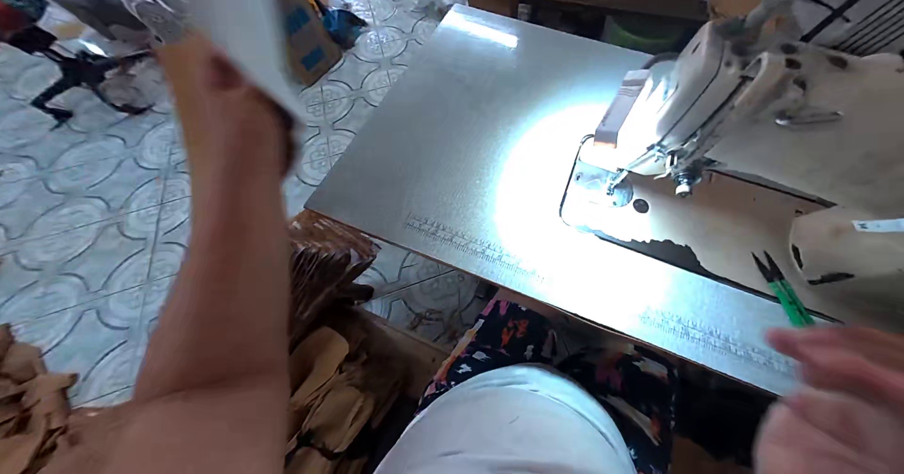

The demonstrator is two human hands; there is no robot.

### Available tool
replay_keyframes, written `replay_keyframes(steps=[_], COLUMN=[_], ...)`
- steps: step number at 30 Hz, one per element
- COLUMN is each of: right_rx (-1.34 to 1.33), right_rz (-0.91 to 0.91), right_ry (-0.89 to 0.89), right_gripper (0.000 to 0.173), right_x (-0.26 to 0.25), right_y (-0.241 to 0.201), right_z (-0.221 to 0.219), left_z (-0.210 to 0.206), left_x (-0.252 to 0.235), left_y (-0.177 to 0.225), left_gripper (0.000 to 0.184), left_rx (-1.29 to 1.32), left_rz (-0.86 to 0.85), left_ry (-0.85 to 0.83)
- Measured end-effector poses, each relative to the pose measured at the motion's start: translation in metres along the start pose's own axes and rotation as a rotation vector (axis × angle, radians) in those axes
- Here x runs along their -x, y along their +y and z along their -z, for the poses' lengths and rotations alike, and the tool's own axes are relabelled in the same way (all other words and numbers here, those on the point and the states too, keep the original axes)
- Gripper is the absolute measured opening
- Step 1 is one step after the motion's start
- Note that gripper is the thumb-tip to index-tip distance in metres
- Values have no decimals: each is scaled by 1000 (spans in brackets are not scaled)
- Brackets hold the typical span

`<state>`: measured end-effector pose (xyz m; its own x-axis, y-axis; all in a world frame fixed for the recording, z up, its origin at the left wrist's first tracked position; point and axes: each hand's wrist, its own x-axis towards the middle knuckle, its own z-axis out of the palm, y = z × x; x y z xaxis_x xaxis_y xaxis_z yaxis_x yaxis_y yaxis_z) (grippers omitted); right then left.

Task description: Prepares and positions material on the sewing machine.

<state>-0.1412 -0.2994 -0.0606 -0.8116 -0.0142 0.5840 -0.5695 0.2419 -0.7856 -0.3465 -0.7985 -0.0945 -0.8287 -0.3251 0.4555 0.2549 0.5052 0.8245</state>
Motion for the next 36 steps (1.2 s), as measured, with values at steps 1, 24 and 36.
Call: replay_keyframes(steps=[1, 24, 36], right_rx=[99, 727, 704], right_rz=[2, 210, 228], right_ry=[-37, -388, -356], right_gripper=[25, 36, 26], right_x=[-1, 23, 22], right_y=[14, 138, 140], right_z=[-9, -86, -86], left_z=[-33, -240, -302], left_x=[8, 12, 73], left_y=[19, 37, 87], left_gripper=[28, 51, 26], left_rx=[-34, -545, -230], left_rz=[-97, -264, -296], left_ry=[-236, -884, -931])
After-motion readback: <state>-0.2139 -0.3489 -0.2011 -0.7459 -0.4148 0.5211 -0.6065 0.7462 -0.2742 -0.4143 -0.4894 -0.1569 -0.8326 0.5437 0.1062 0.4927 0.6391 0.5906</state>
